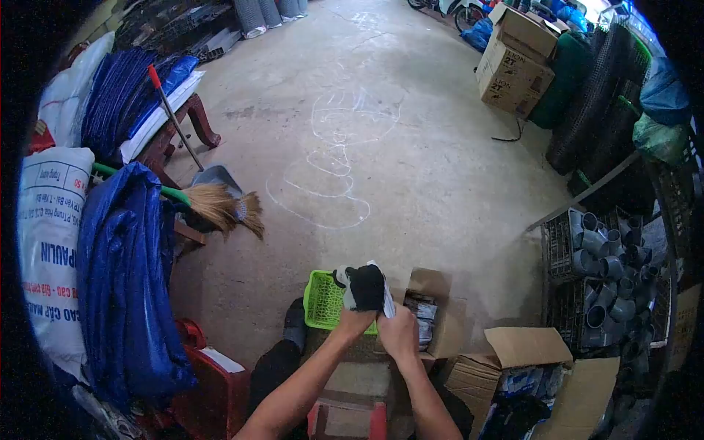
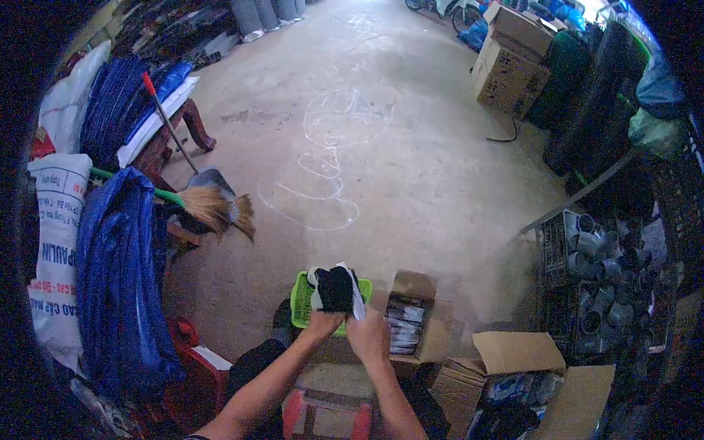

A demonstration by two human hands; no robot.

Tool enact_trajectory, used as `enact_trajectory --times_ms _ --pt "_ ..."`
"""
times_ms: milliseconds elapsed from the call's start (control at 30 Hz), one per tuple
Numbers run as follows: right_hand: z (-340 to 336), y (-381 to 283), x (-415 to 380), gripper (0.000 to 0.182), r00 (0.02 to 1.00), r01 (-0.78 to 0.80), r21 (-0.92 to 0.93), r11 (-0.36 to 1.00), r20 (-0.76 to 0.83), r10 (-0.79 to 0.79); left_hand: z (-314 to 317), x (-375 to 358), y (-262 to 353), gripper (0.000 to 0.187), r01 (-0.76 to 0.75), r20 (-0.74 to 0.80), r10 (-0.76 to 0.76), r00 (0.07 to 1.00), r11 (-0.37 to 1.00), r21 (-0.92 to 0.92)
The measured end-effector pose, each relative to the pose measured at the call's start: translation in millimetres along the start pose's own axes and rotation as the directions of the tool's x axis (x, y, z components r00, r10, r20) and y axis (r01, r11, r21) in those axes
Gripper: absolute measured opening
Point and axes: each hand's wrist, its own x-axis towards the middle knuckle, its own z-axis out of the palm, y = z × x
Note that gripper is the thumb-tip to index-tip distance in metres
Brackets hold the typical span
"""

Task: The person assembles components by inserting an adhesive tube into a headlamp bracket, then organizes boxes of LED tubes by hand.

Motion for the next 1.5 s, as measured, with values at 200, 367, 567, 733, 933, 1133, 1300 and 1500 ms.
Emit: enact_trajectory --times_ms 200,367,567,733,933,1133,1300,1500 --pt "-13 27 22 0.028 0.962 -0.265 0.684 0.680 0.141 0.233 -28 28 -20 0.018 0.411 0.366 -0.282 0.887 0.120 -0.904" --pt "10 48 13 0.035 0.977 0.213 0.157 0.964 -0.041 -0.209 -42 15 -6 0.034 0.526 0.523 -0.166 0.836 -0.030 -0.850" --pt "-23 10 8 0.036 0.951 0.290 -0.069 0.954 0.136 -0.279 -48 25 0 0.021 0.449 0.450 -0.274 0.850 -0.069 -0.891" --pt "-39 2 8 0.036 0.992 0.096 0.007 0.995 0.086 -0.096 -34 19 -3 0.015 0.360 0.311 -0.311 0.898 0.113 -0.926" --pt "-36 21 23 0.045 0.993 0.051 0.310 0.949 -0.114 -0.016 -24 10 10 0.019 0.264 0.217 -0.170 0.961 0.341 -0.902" --pt "-41 21 24 0.037 0.999 0.030 0.460 0.888 0.007 -0.038 -37 13 16 0.032 0.371 0.363 -0.079 0.929 0.193 -0.908" --pt "-36 16 20 0.028 0.999 0.034 0.554 0.832 0.013 -0.050 -32 10 10 0.036 0.276 0.297 0.020 0.955 0.316 -0.908" --pt "-39 38 29 0.025 0.991 -0.131 0.579 0.805 0.101 0.088 -17 0 13 0.031 0.299 0.384 0.131 0.914 0.424 -0.855"
